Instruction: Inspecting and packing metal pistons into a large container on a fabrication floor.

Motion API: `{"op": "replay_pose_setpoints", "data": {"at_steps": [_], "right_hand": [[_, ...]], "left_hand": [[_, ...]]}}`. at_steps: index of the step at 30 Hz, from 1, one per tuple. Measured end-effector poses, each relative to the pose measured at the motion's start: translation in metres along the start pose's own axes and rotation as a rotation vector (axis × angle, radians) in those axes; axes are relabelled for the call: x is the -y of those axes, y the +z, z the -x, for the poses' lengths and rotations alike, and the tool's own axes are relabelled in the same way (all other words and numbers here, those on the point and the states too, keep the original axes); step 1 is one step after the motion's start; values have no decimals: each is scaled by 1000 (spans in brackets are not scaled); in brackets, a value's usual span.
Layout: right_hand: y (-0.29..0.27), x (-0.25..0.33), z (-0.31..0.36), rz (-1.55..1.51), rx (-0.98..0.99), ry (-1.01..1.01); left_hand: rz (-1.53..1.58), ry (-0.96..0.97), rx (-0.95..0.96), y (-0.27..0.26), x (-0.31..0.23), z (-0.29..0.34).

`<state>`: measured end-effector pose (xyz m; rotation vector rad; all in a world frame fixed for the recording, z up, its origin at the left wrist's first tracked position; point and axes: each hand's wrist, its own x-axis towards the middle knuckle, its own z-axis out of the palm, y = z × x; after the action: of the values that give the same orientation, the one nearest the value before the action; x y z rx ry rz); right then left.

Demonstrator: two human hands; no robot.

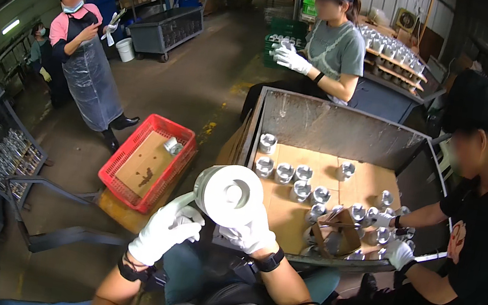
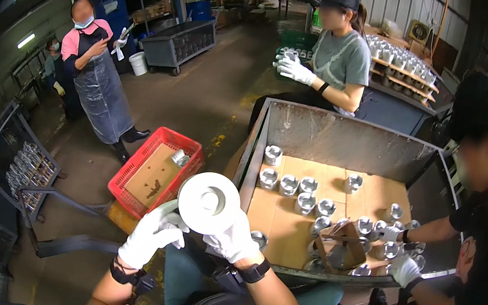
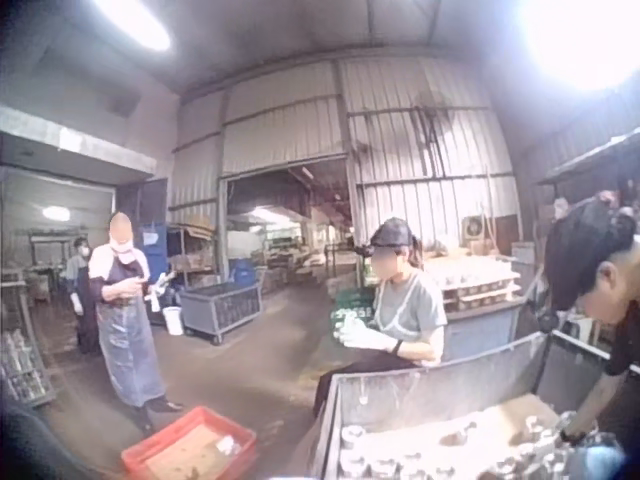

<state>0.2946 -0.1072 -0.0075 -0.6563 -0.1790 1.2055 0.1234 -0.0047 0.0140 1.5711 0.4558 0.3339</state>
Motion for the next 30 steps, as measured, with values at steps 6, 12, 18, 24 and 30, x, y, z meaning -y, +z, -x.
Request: {"op": "replay_pose_setpoints", "data": {"at_steps": [6,12,18,24,30], "right_hand": [[-34,-21,-15,-414,697,243],[-11,-30,-14,-261,18,262],[-40,-45,-15,-413,273,338],[-29,-31,-8,-499,303,233],[-23,-27,0,-197,159,18]], "left_hand": [[337,193,-39,6,20,28],[382,246,-63,9,34,30],[352,236,-60,17,30,29],[317,138,-96,29,33,20],[407,186,-51,34,32,18]]}}
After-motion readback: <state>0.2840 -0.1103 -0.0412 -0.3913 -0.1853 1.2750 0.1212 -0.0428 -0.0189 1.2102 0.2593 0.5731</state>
